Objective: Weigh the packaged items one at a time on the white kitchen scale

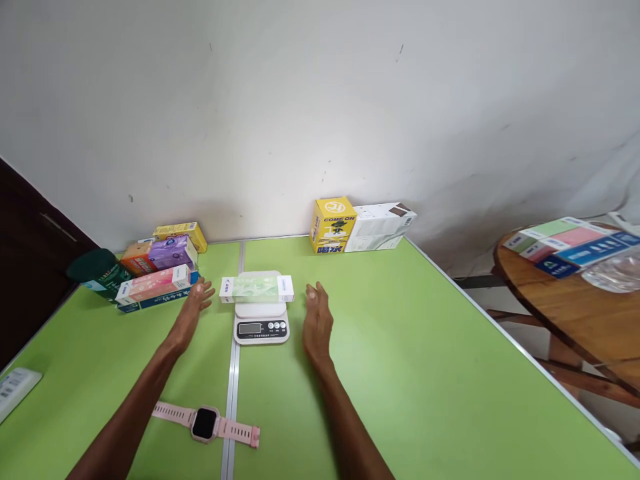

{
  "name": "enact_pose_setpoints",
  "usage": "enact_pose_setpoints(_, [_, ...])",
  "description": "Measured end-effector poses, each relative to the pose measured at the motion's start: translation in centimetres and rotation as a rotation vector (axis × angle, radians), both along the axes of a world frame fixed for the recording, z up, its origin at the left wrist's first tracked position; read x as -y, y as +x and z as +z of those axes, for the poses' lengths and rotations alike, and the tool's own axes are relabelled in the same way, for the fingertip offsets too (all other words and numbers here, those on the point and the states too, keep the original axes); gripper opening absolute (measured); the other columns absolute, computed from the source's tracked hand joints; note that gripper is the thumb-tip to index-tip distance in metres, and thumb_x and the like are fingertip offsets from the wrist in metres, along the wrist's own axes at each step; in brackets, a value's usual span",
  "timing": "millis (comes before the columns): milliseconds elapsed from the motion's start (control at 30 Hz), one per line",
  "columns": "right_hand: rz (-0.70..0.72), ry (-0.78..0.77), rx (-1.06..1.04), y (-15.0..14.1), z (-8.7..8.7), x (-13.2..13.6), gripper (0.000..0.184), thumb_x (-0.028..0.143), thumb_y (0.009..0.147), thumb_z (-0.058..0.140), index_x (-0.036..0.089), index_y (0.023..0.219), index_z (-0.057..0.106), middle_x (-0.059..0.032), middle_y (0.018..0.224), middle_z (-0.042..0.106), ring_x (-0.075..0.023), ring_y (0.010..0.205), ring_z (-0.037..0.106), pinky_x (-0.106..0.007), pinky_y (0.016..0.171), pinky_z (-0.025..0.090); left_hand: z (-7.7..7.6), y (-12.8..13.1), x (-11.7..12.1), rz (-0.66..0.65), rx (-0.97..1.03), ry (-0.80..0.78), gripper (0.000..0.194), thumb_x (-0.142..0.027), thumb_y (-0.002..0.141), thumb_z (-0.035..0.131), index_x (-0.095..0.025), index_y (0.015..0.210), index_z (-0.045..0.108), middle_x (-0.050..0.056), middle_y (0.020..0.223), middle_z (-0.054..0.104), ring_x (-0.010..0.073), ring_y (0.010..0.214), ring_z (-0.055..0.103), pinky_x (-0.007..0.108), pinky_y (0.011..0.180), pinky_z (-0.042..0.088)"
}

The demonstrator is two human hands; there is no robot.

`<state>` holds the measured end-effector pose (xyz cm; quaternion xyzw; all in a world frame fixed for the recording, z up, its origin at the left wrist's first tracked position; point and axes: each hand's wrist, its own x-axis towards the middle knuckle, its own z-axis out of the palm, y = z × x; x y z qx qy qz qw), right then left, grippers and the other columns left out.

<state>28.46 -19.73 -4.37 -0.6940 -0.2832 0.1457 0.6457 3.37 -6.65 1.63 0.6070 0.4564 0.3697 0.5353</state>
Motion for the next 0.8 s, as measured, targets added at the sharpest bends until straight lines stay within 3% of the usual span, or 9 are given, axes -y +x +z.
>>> enact_pose_setpoints(133, [-0.037,-0.084,0.099,2.0,-0.2,0.3,0.075,0.073,0.099,0.04,0.012,0.137,0.063,-0.0208,0.132,0.072,-0.0328,0.121,0.067,-0.055,0.11,0.048,-1.7,-2.7,-2.8,-0.007,0.076,-0.217,0.103,-0.093,0.076,0.057,-0.013,0.141,0.061,0.027,0.152,0.059,0.0395,0.138,0.062,0.058,0.121,0.04])
enact_pose_setpoints(200, [-0.029,-0.089,0.14,2.3,-0.3,0.3,0.075,0.072,0.099,0.039,0.012,0.136,0.063,-0.0209,0.128,0.073,-0.0321,0.119,0.067,-0.053,0.108,0.048,-2.5,-3.4,-3.2,-0.013,0.109,-0.223,0.102,-0.092,0.072,0.064,-0.011,0.135,0.065,0.028,0.145,0.064,0.0389,0.133,0.065,0.056,0.12,0.042])
enact_pose_setpoints(367, [-0.033,-0.107,0.139,2.1,-0.1,0.2,0.073,0.071,0.1,0.038,0.012,0.135,0.063,-0.0213,0.128,0.073,-0.0322,0.118,0.068,-0.051,0.106,0.05,-3.8,-3.9,-3.1,-0.015,0.134,-0.156,0.092,-0.085,0.076,0.07,-0.013,0.134,0.066,0.024,0.142,0.067,0.0357,0.131,0.067,0.054,0.119,0.042])
enact_pose_setpoints(800, [-0.029,-0.098,0.128,2.3,-0.2,0.1,0.075,0.074,0.098,0.039,0.013,0.131,0.065,-0.0223,0.129,0.073,-0.0343,0.119,0.069,-0.052,0.104,0.052,-4.1,-4.2,-3.2,-0.03,0.161,-0.179,0.085,-0.079,0.079,0.072,-0.015,0.135,0.068,0.022,0.143,0.067,0.0361,0.135,0.064,0.053,0.123,0.04])
